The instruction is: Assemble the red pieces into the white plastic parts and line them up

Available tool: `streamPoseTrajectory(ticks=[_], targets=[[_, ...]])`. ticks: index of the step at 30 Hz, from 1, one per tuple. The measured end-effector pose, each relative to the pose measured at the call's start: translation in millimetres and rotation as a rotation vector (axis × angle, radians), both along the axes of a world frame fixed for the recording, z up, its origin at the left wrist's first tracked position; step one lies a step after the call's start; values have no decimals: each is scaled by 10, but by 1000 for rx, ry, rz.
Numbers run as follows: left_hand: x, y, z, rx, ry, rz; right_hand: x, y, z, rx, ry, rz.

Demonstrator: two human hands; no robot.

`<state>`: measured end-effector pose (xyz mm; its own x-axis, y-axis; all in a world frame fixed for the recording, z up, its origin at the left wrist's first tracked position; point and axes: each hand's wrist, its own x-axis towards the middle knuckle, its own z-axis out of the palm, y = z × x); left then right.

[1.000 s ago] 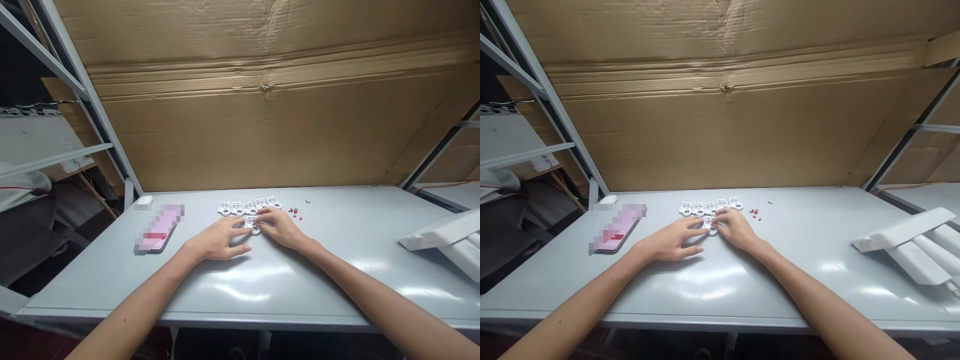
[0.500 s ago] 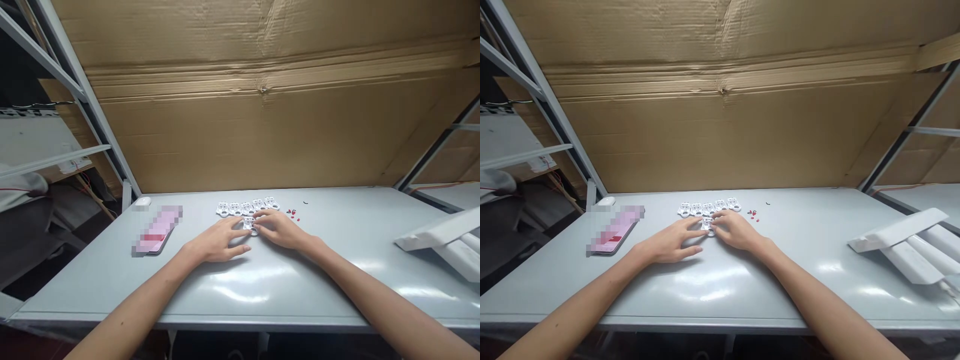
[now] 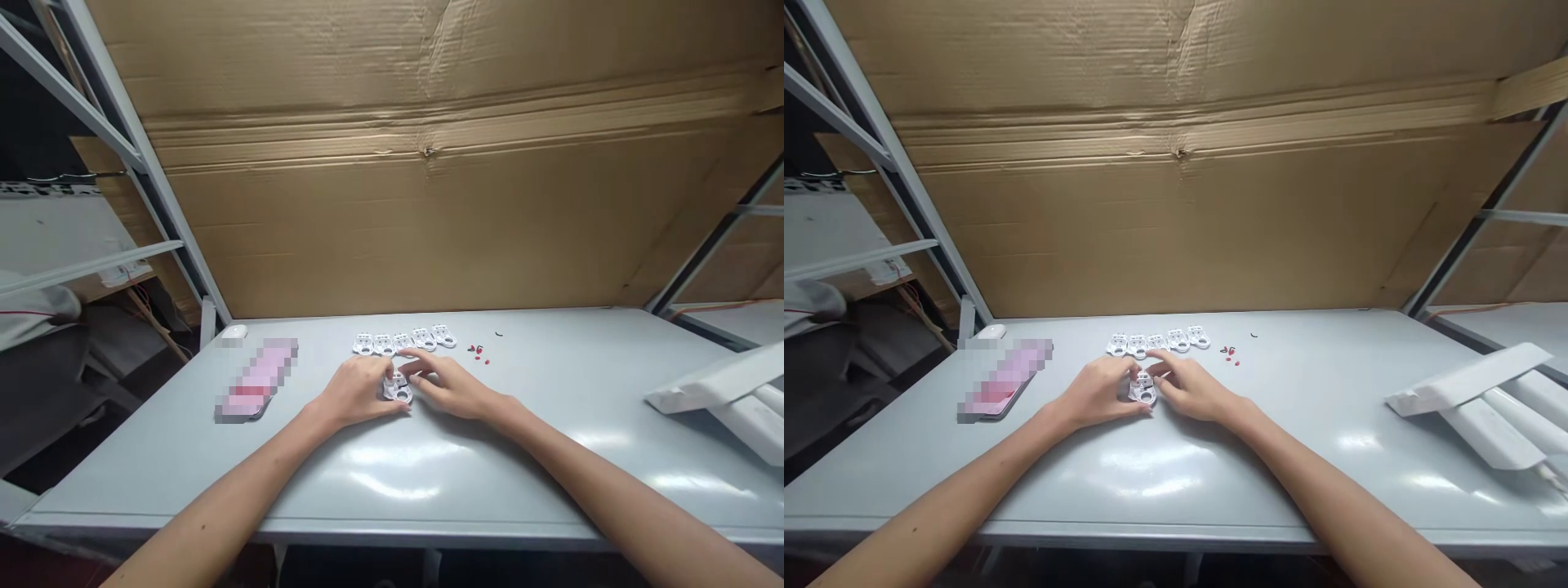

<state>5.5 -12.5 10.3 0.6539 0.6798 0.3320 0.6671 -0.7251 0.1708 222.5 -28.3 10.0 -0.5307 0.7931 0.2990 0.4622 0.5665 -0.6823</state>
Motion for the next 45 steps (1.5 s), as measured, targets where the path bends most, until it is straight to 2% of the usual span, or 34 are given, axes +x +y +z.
streamPoseTrajectory(ticks=[3, 6, 8, 10, 13, 16, 20, 25, 30, 34, 38, 45], targets=[[11, -13, -5, 16, 0, 1, 15, 27, -11, -5, -9, -21], [-70, 31, 59, 24, -5, 41, 65, 88, -21, 38, -35, -79], [-190, 100, 141, 28, -46, 105, 139, 147, -20, 97, -89, -190], [-341, 194, 214, 41, -76, 243, 246, 216, -13, 135, -181, -347], [-546, 354, 212, 22, -69, 357, 423, 321, -10, 125, -301, -508], [-660, 493, 77, -52, -17, 325, 545, 397, -31, 76, -356, -579], [-681, 585, -80, -105, -7, 278, 580, 428, -57, 4, -430, -609], [-620, 599, -109, -90, -14, 238, 611, 366, 79, -80, -439, -656], [-480, 622, -154, -78, 9, 192, 708, 302, 283, -264, -402, -789], [-409, 639, -194, -115, 21, 181, 754, 321, 256, -280, -420, -765], [-422, 641, -169, -88, -21, 148, 789, 374, 132, -217, -413, -742], [-390, 456, 36, 35, -83, 91, 799, 431, 58, -185, -362, -719]])
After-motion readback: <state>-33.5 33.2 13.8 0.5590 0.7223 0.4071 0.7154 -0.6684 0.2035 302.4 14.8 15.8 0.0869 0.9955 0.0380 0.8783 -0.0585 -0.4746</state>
